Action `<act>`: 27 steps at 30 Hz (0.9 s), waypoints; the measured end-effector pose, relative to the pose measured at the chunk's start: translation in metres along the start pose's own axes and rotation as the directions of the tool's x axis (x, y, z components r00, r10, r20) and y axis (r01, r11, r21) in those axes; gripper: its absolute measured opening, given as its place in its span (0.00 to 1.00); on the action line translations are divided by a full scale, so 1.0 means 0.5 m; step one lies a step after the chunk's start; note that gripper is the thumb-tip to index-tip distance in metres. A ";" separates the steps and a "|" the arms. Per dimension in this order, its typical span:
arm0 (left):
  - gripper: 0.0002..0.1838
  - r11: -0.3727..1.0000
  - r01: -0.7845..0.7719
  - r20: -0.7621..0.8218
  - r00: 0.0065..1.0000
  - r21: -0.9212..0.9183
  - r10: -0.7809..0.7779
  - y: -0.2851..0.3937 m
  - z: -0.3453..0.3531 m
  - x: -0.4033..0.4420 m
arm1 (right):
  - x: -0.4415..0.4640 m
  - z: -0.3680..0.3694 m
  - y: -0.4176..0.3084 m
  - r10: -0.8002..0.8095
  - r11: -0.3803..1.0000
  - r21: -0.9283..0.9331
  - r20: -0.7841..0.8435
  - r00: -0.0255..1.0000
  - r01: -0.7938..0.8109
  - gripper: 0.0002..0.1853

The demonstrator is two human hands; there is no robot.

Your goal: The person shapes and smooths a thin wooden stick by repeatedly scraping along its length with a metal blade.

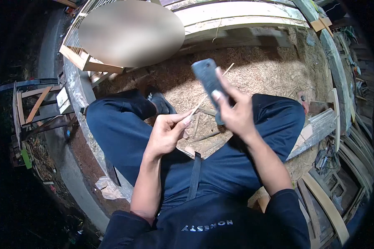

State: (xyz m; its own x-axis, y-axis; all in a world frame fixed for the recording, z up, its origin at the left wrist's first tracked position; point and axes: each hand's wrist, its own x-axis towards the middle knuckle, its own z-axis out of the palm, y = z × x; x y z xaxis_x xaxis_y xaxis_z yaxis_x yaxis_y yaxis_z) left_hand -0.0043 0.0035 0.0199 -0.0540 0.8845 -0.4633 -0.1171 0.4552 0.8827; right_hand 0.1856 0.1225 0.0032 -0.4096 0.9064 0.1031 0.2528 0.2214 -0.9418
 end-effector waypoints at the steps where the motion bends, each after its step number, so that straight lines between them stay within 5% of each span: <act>1: 0.17 0.999 0.024 -0.011 1.000 -0.040 -0.025 0.001 -0.001 0.000 | -0.011 0.013 0.004 -0.150 0.988 -0.044 0.034 0.988 0.151 0.32; 4: 0.17 0.999 0.019 -0.038 0.999 -0.042 -0.021 0.006 -0.004 0.002 | -0.030 0.020 -0.009 -0.069 0.997 0.042 0.146 0.987 0.063 0.31; 6: 0.17 0.999 -0.031 -0.049 0.998 0.013 0.032 0.002 -0.003 -0.001 | -0.002 0.002 0.023 -0.069 0.997 -0.050 -0.081 0.994 0.065 0.31; 7: 0.17 1.000 -0.029 -0.043 0.999 0.011 0.029 0.001 -0.002 -0.003 | 0.010 -0.020 0.004 0.229 0.966 0.144 -0.111 0.967 -0.213 0.33; 9: 0.17 0.999 -0.039 -0.001 0.999 0.012 0.039 0.002 0.002 -0.006 | 0.034 -0.051 0.018 0.208 0.925 0.360 -0.212 0.955 -0.121 0.32; 12: 0.18 0.985 -0.171 -0.028 0.985 0.037 0.172 -0.013 0.012 0.003 | 0.037 -0.082 0.067 0.422 0.784 0.552 -0.137 0.896 -0.285 0.32; 17: 0.18 0.998 0.025 0.026 0.999 0.065 -0.027 0.002 0.000 -0.009 | 0.021 -0.072 0.071 0.395 0.696 0.691 -0.145 0.907 -0.193 0.29; 27: 0.18 0.993 -0.119 0.024 0.993 0.009 0.119 -0.005 0.012 -0.005 | 0.023 -0.066 0.042 0.488 0.550 0.795 -0.060 0.871 -0.254 0.10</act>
State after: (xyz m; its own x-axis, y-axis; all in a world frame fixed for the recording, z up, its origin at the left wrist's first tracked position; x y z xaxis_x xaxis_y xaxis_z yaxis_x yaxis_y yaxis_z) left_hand 0.0020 0.0006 0.0194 -0.0436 0.9347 -0.3528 -0.1013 0.3472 0.9323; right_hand 0.2151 0.1495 -0.0046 -0.1809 0.9190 -0.3504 -0.4541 -0.3941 -0.7990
